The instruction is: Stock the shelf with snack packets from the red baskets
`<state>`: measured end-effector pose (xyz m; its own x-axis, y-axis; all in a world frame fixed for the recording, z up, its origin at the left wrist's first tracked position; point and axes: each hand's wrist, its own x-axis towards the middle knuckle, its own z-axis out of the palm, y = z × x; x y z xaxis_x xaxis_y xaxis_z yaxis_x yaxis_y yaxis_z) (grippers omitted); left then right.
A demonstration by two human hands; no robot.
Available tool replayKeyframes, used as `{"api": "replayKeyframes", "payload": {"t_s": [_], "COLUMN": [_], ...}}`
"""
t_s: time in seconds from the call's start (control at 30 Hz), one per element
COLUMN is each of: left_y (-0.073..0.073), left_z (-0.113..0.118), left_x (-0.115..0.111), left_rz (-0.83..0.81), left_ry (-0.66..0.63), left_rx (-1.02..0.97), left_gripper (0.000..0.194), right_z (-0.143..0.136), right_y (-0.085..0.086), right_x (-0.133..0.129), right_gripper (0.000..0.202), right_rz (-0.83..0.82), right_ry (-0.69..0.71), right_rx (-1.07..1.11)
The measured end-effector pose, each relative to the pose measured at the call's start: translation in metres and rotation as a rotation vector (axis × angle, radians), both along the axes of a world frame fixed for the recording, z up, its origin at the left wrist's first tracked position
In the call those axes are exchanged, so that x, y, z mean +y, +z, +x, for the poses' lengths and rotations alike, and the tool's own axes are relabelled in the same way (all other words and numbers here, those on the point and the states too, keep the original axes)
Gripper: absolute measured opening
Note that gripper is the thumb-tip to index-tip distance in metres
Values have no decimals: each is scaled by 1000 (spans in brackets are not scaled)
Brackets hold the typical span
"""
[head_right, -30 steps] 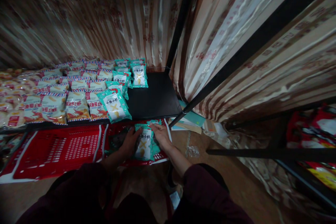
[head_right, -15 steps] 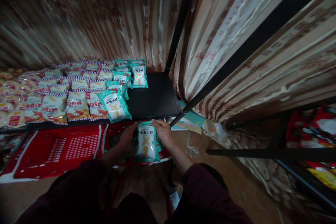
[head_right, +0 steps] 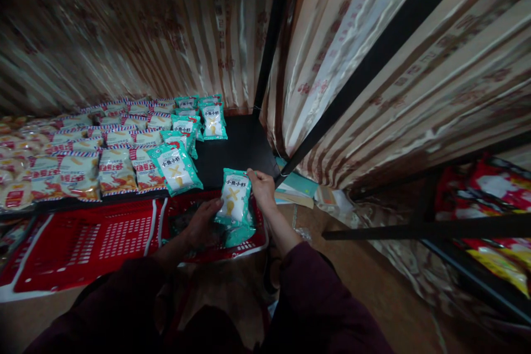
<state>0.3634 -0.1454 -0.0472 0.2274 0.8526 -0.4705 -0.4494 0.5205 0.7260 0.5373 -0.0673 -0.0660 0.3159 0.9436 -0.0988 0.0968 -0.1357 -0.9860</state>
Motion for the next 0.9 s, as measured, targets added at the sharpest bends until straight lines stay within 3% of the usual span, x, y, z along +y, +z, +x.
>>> {"api": "replayKeyframes", "payload": {"t_s": [0.1,0.2,0.5,0.9], "left_y": [-4,-6,-8,3], "left_z": [4,4,7,16], "left_x": [1,2,21,36], "left_rz": [36,31,132,239], "left_ry": [-87,-88,47,143], "left_rx": [-34,-20,-18,47], "left_gripper": [53,55,56,54], "right_z": [3,2,-21,-34], "right_y": [-2,-1,18,24], "right_x": [7,10,-4,-13], "right_gripper": [42,44,50,60], "right_rz": [-25,-39,29,-5], "right_ry": [-24,-22,151,194], "right_rx": [-59,-83,120,488]}}
